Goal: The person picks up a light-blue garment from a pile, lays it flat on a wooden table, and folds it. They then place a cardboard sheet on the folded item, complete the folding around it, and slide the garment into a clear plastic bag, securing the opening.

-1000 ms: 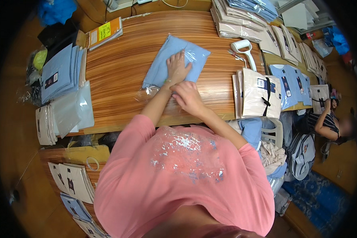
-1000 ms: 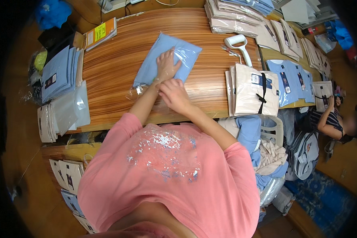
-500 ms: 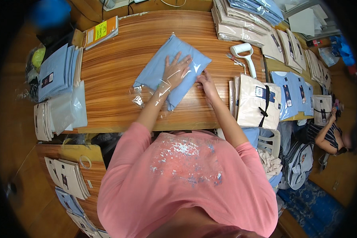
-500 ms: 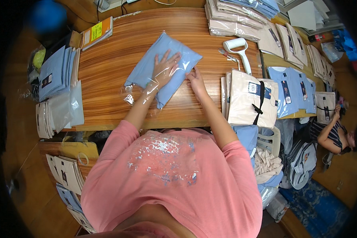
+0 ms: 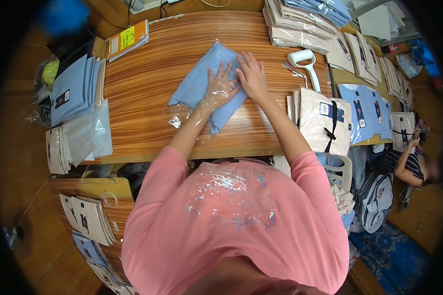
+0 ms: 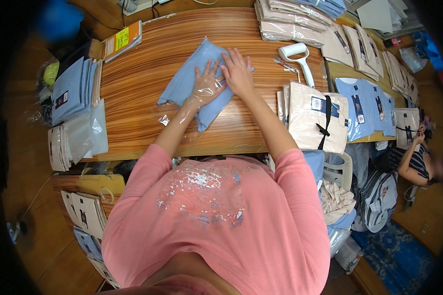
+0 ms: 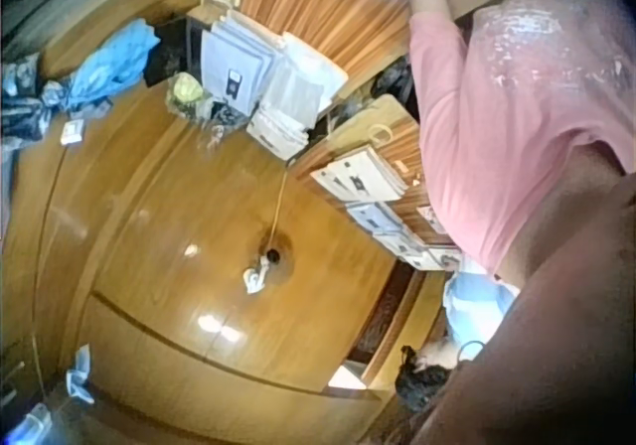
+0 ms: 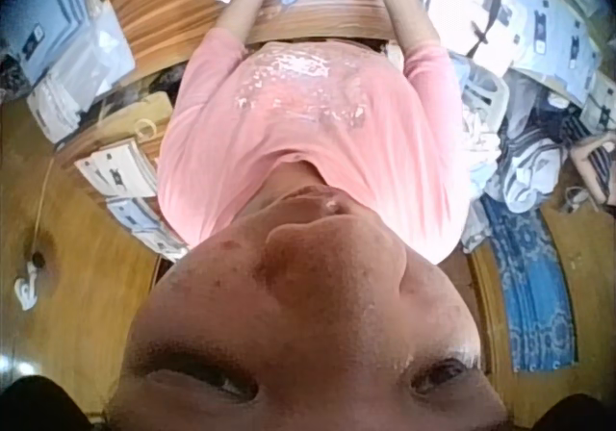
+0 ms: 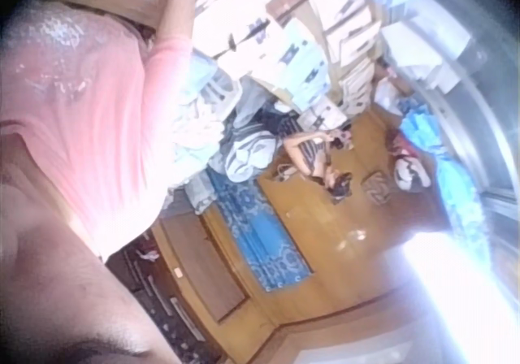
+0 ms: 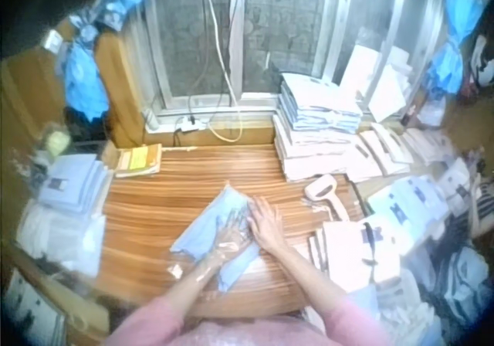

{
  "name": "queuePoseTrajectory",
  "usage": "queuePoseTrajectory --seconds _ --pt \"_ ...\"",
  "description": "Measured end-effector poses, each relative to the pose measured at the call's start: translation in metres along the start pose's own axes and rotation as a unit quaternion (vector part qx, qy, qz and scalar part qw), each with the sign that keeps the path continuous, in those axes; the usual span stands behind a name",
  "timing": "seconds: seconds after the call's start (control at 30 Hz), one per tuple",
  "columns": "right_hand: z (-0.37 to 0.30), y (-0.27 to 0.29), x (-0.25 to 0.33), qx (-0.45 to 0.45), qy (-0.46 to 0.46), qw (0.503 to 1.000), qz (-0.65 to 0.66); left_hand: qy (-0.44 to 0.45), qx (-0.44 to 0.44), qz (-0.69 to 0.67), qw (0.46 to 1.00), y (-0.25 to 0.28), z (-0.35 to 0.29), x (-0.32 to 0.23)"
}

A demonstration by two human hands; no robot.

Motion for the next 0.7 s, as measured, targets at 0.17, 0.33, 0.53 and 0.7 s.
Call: queuePoseTrajectory --seconds 0.17,0.33,0.53,0.7 --pt "-0.002 -0.057 -0.021 0.126 -0.031 0.991 0.011 -0.051 0.025 -0.080 0.995 0.012 -0.033 0.015" --pt "0.008 -0.053 -0.043 0.127 0.015 0.984 -0.123 0.006 0.014 -0.064 0.998 0.037 -0.114 0.018" --pt "-0.015 0.000 0.074 0.049 0.061 0.996 -0.033 0.120 -0.019 -0.149 0.981 0.037 -0.171 0.025" --pt "-0.079 -0.012 0.148 0.089 0.124 0.988 -0.040 0.053 -0.010 -0.141 0.989 0.039 -0.173 0.018"
Point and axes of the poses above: each hand's wrist, its own z-axis towards the middle knuckle, its own y-axis out of the back of the hand, x = y × z, the point moved 5 cm from there along z, towards the middle knuckle, and after that the axes turned 9 degrees about -z, right-handed, at the moved point
